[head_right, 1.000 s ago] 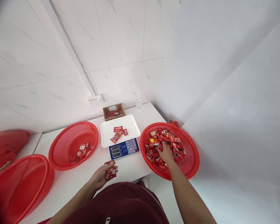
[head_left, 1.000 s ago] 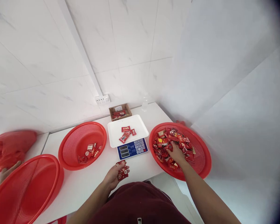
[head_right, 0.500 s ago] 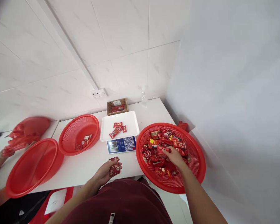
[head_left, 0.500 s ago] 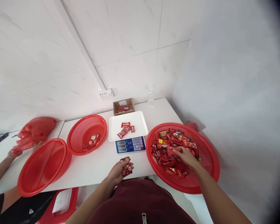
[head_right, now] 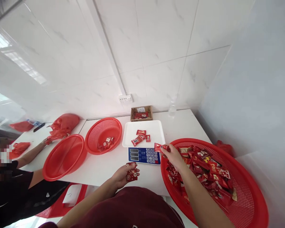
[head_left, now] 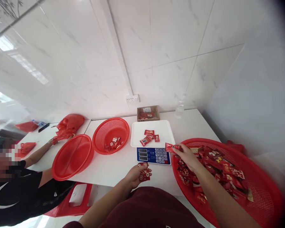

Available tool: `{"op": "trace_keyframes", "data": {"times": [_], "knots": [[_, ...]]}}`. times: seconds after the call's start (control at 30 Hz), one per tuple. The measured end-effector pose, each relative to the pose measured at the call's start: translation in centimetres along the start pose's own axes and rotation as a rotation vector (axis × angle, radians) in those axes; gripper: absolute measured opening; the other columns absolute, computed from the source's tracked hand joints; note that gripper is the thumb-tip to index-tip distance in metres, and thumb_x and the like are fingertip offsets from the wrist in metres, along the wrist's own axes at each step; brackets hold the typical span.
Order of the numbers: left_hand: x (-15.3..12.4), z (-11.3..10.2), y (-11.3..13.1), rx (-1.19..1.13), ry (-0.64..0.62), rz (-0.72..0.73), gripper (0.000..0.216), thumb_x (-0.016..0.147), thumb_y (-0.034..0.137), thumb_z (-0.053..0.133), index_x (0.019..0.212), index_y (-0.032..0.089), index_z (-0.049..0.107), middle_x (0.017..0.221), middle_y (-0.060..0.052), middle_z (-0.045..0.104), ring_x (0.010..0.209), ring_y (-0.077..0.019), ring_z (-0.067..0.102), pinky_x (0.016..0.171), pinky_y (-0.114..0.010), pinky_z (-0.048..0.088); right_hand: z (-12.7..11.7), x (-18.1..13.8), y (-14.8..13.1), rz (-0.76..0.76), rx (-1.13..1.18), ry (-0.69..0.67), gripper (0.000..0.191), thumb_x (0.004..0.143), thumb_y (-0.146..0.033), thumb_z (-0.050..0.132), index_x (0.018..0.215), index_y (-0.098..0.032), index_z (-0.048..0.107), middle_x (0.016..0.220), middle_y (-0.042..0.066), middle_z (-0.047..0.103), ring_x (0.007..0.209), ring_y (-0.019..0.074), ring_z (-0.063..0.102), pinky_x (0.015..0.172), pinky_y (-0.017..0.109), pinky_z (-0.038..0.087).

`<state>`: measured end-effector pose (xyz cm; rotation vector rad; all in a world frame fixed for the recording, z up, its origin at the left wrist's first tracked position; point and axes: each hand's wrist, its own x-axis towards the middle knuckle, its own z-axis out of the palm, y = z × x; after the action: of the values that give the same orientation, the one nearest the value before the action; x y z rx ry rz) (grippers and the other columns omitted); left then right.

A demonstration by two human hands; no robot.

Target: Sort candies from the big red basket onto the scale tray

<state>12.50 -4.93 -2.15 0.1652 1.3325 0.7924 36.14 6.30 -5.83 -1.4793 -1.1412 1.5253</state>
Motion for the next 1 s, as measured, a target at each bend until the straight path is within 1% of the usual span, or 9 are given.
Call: {"op": "trace_keyframes", "data": {"times": [0.1,0.17,0.27,0.43,0.57,0.7,0.8,0.9,1.0], "knots": [[-0.5,-2.2,0.9,-0.032,0.019,0.033,0.014,0.087,0.021,0.054,0.097,0.011,0.056,0.081,-0.007,0.068,0.067,-0.0154,0.067,0.062,-0.026,0.051,3.3,2.6,-0.7,-0.036,-0.243,-0.017,0.035,0.076,-0.04,0.06,0.106,-0.021,0.058,0.092,0.006,0.07,0.083,0.0198,0.067,0.074,0.035,0.056],[-0.9,-4.1,1.4,-0.057,0.041,0.054,0.015,0.087,0.022,0.055,0.098,0.012,0.056,0.081,-0.007,0.068,0.068,-0.0154,0.067,0.063,-0.026,0.051,4.9,3.9,-1.0,-0.066,-0.371,0.02,0.045,0.077,-0.038,0.059,0.117,-0.019,0.054,0.112,0.012,0.065,0.104,0.0247,0.061,0.089,0.042,0.05],[-1.4,-6.9,1.7,-0.095,0.091,0.066,0.016,0.086,0.023,0.056,0.099,0.013,0.056,0.082,-0.007,0.068,0.07,-0.0159,0.068,0.064,-0.027,0.052,7.4,4.7,-0.8,-0.195,-0.591,0.122,0.056,0.081,-0.039,0.052,0.131,-0.017,0.044,0.142,0.017,0.041,0.134,0.0311,0.034,0.108,0.048,0.03],[-1.5,-10.1,1.9,-0.131,0.13,0.055,0.02,0.085,0.024,0.058,0.101,0.014,0.054,0.082,-0.007,0.068,0.071,-0.0166,0.068,0.066,-0.028,0.053,12.5,4.4,-0.1,-0.25,-1.003,0.117,0.067,0.087,-0.051,0.035,0.145,-0.021,0.024,0.155,0.016,0.015,0.142,0.0357,0.011,0.108,0.056,0.024],[-1.2,-10.9,2.7,-0.132,0.107,0.076,0.02,0.086,0.026,0.057,0.102,0.014,0.054,0.084,-0.007,0.069,0.072,-0.0166,0.068,0.067,-0.028,0.053,15.3,5.1,-0.2,-0.249,-1.172,0.058,0.068,0.085,-0.064,0.026,0.145,-0.032,0.023,0.158,0.008,0.005,0.142,0.0357,0.003,0.107,0.063,0.015],[-1.2,-11.4,3.4,-0.126,0.083,0.092,0.02,0.086,0.026,0.058,0.101,0.014,0.054,0.084,-0.008,0.069,0.073,-0.0165,0.068,0.067,-0.028,0.053,15.4,6.9,-0.6,-0.214,-1.247,0.005,0.07,0.083,-0.067,0.025,0.143,-0.032,0.029,0.158,0.007,0.012,0.142,0.0354,0.004,0.108,0.062,0.013],[-1.2,-12.2,3.6,-0.118,0.083,0.094,0.021,0.085,0.026,0.059,0.102,0.014,0.054,0.086,-0.008,0.069,0.073,-0.0167,0.068,0.068,-0.028,0.053,14.5,7.9,-1.0,-0.268,-1.213,0.002,0.067,0.084,-0.064,0.028,0.141,-0.03,0.035,0.156,0.007,0.018,0.142,0.0339,0.009,0.108,0.059,0.017],[-1.1,-12.9,3.9,-0.114,0.082,0.088,0.022,0.085,0.026,0.059,0.101,0.013,0.054,0.085,-0.008,0.069,0.073,-0.017,0.068,0.068,-0.029,0.053,12.5,7.7,-1.2,-0.416,-1.057,0.11,0.06,0.086,-0.056,0.033,0.136,-0.024,0.042,0.152,0.011,0.027,0.14,0.0309,0.021,0.107,0.053,0.027],[-1.0,-13.1,4.2,-0.097,0.079,0.084,0.019,0.085,0.023,0.057,0.101,0.013,0.054,0.084,-0.008,0.069,0.072,-0.017,0.069,0.068,-0.028,0.053,8.5,5.8,-0.5,-0.589,-0.861,0.304,0.057,0.086,-0.052,0.036,0.128,-0.017,0.049,0.143,0.016,0.04,0.133,0.0269,0.035,0.105,0.045,0.034]]}}
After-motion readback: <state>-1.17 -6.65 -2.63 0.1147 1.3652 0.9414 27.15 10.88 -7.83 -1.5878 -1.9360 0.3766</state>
